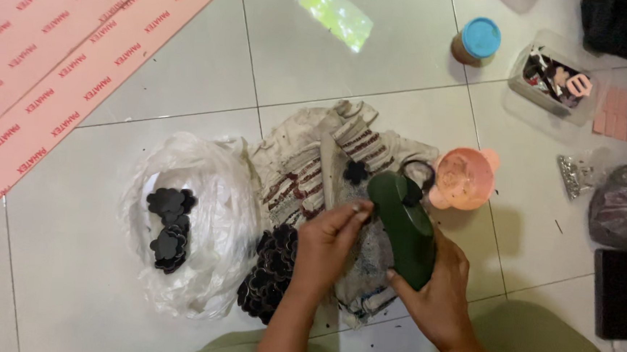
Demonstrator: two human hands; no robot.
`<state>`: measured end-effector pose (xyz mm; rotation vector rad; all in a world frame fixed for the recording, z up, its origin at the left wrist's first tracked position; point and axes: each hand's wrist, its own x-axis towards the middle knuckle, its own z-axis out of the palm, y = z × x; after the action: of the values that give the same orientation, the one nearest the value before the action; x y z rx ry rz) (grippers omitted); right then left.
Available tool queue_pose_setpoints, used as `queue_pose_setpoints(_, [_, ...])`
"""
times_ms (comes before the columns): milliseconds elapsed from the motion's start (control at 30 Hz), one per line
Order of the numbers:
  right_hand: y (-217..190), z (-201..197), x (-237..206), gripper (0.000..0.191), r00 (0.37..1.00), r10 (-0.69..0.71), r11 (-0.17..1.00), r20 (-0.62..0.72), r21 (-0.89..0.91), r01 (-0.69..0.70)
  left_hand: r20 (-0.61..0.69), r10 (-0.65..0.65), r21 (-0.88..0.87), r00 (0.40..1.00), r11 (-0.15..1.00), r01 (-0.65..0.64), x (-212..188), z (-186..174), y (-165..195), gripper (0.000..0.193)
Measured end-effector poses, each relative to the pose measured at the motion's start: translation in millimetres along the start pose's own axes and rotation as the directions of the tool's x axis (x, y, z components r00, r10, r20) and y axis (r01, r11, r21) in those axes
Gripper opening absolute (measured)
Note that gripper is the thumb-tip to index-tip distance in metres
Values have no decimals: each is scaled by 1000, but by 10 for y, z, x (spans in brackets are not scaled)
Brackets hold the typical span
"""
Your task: The person sits on the floor attaching black flower-shaped cutout decorations to a green sandal shoe upper. They pick up each flower piece, position it on the shoe, and press it in place, occasionally using a small metal rod tool, working through a pile of the black pieces one at a time.
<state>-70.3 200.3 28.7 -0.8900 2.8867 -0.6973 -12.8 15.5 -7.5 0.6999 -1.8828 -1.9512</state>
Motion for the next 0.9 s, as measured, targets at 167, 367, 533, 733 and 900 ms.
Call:
queue_pose_setpoints(167, [-159, -122, 10, 73, 942, -178, 983, -285, -85, 159, 23, -82, -507, 996, 858, 82, 39, -66, -117, 12])
queue_pose_setpoints(367, [-557, -4, 201, 47, 984, 172, 867, -44, 481, -130, 96, -105, -535, 990, 833, 140, -10, -75, -148, 17])
queue_pose_setpoints(533, [-530, 209, 332, 37, 911, 386, 549, 143, 759, -352, 102, -124, -574, 987, 803, 160, -24, -66, -143, 18])
queue_pose_setpoints(733, [-437, 263, 349, 38, 904, 384, 478, 188, 797, -368, -149, -123, -535, 981, 845, 24, 19, -81, -164, 18])
queue_pose_setpoints(900, [-509, 253, 383, 36, 907, 326, 463, 267, 791, -400, -581, -182, -413, 793, 906, -95, 65, -239, -88, 8])
